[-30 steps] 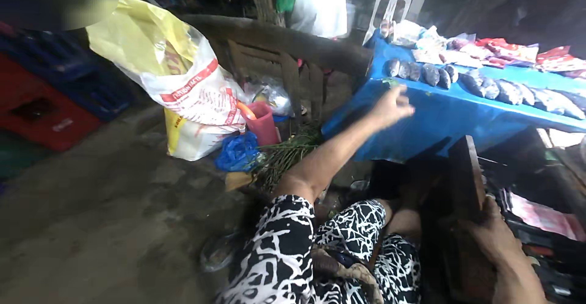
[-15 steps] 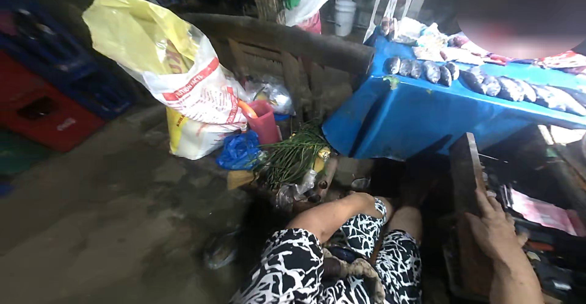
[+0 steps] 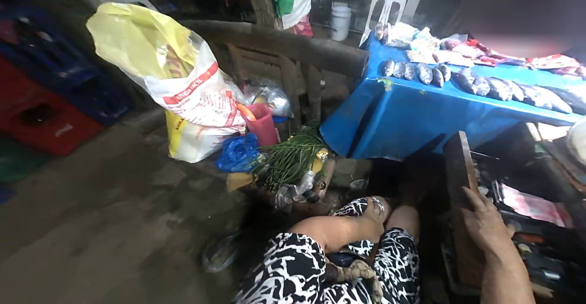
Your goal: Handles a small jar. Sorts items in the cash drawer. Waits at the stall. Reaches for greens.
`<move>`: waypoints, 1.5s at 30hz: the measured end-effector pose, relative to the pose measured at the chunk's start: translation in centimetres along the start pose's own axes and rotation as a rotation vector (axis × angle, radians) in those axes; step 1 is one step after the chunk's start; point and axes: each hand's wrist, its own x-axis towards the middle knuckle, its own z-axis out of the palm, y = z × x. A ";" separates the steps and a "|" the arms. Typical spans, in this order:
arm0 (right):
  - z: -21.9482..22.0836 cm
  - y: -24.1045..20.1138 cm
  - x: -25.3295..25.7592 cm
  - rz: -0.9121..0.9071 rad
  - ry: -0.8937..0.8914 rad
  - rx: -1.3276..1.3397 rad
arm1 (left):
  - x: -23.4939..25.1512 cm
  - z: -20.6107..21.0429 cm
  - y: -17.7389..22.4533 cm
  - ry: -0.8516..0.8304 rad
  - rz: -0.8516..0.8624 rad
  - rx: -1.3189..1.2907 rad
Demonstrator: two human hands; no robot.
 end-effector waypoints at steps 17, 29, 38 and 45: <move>-0.5 -0.6 -0.2 0.080 -0.025 0.107 | 0.7 1.6 -0.9 0.125 0.113 -0.016; -0.6 -0.6 -0.2 0.074 -0.041 0.100 | 1.0 1.9 -0.9 0.142 0.109 -0.023; -0.8 -0.7 -0.3 0.092 -0.053 0.111 | 1.0 1.9 -0.9 0.140 0.116 -0.005; -0.6 -0.2 -0.3 0.073 -0.044 0.151 | 0.8 1.8 -0.7 0.139 0.104 -0.001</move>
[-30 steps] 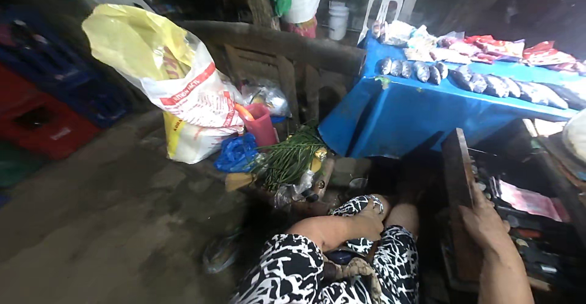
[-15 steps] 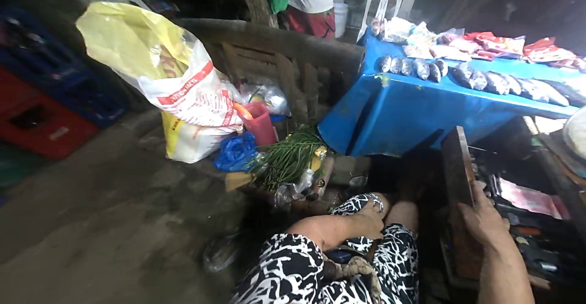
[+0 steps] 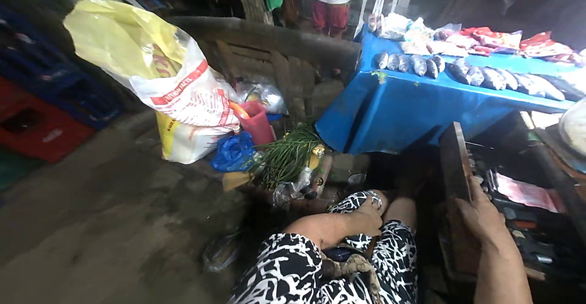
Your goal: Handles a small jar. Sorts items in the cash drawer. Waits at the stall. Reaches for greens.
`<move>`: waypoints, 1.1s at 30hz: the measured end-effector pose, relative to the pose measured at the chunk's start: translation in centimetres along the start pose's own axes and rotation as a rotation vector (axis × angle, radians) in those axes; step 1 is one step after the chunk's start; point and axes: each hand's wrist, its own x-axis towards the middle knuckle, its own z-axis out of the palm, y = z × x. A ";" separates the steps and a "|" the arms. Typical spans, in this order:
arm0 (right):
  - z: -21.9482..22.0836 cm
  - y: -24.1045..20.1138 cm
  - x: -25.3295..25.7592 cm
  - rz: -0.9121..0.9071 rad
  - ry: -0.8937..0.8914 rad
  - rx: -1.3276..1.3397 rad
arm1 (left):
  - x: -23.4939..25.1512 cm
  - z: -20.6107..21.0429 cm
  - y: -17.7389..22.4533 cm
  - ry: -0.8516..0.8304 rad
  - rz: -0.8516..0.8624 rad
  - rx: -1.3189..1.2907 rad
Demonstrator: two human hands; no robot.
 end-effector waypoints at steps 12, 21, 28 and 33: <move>-0.2 0.3 -0.2 -0.066 -0.016 -0.047 | -0.3 -0.5 0.4 -0.006 -0.010 -0.049; 0.8 -0.4 -1.3 0.061 0.062 0.023 | -0.8 -0.6 1.0 -0.019 -0.043 0.067; 0.4 -0.2 -0.6 0.078 0.108 0.063 | -0.1 -1.3 1.4 -0.067 0.008 0.257; -0.5 -0.9 -1.2 0.092 0.082 0.073 | 0.0 -1.2 1.6 -0.059 0.026 0.312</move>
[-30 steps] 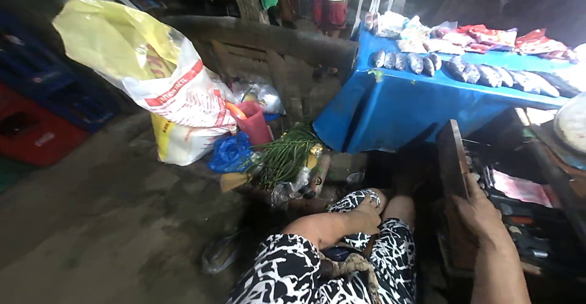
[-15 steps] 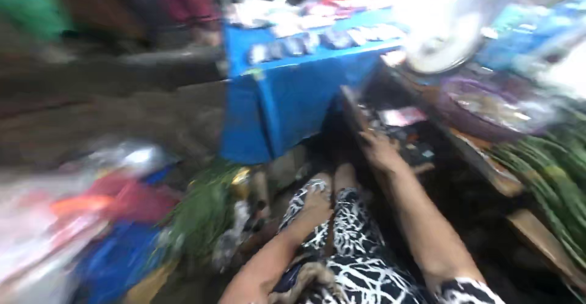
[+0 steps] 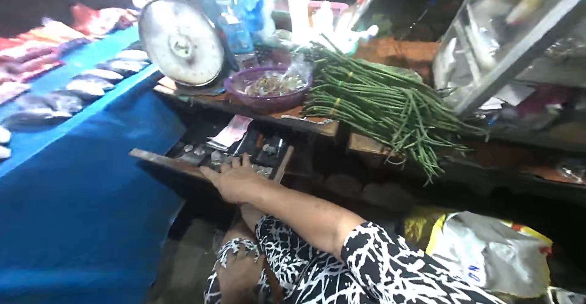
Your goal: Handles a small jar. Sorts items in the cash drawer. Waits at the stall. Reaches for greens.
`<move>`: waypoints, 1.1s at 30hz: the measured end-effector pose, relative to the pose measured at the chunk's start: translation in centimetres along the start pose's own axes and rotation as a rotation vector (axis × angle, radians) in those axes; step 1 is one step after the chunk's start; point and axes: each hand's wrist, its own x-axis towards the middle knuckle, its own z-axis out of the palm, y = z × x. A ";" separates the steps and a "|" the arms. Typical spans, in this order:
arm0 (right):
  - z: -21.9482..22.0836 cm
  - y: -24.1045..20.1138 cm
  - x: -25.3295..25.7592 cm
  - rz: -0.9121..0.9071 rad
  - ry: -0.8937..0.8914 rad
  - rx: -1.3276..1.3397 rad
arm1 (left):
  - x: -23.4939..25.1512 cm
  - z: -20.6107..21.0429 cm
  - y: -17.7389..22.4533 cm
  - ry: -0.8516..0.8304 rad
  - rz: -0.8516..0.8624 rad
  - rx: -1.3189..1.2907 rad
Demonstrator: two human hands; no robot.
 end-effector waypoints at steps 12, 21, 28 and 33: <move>-0.2 0.3 -0.4 0.009 -0.071 0.063 | 0.3 0.1 0.1 -0.017 -0.026 0.030; -0.2 0.2 -0.4 -0.010 -0.063 0.035 | 0.1 0.0 0.2 -0.013 -0.036 0.007; -0.1 0.3 -0.5 -0.087 -0.074 -0.061 | 0.1 0.0 0.2 -0.013 -0.041 0.000; 0.0 0.0 -0.3 -0.097 -0.089 -0.129 | -0.2 0.2 -0.2 -0.026 -0.034 -0.011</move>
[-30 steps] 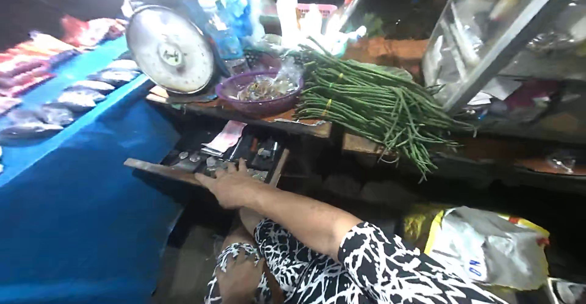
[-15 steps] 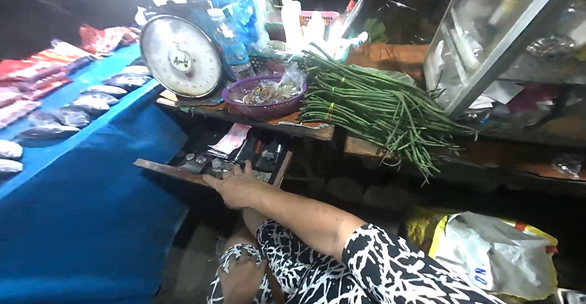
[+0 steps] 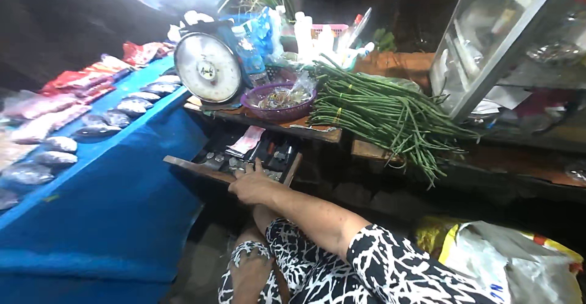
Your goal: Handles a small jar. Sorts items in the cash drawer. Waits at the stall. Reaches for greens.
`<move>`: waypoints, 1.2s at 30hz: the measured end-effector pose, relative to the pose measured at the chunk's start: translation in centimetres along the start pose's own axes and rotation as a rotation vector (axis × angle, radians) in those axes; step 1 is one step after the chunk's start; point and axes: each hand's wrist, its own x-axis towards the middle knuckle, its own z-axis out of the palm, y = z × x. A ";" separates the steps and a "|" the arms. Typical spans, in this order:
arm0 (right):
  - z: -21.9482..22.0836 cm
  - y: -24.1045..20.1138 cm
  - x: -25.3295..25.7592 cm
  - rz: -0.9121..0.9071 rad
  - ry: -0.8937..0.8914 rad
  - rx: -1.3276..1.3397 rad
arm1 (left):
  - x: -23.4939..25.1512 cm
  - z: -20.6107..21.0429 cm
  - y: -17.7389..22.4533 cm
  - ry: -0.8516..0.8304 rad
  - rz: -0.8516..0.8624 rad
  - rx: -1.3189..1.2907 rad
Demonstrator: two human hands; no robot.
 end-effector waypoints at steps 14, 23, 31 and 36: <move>0.6 0.2 -0.1 0.013 0.037 -0.019 | 0.1 0.3 0.0 -0.027 0.001 -0.052; 0.3 0.0 0.4 0.008 -0.006 -0.006 | 0.3 -0.1 -0.2 -0.038 -0.009 -0.046; 0.8 0.4 0.0 -0.023 0.075 -0.032 | -1.3 -1.1 0.2 -0.017 0.004 -0.215; 0.7 0.4 1.0 0.028 -0.011 -0.134 | -0.6 0.8 -0.4 0.038 0.008 -0.316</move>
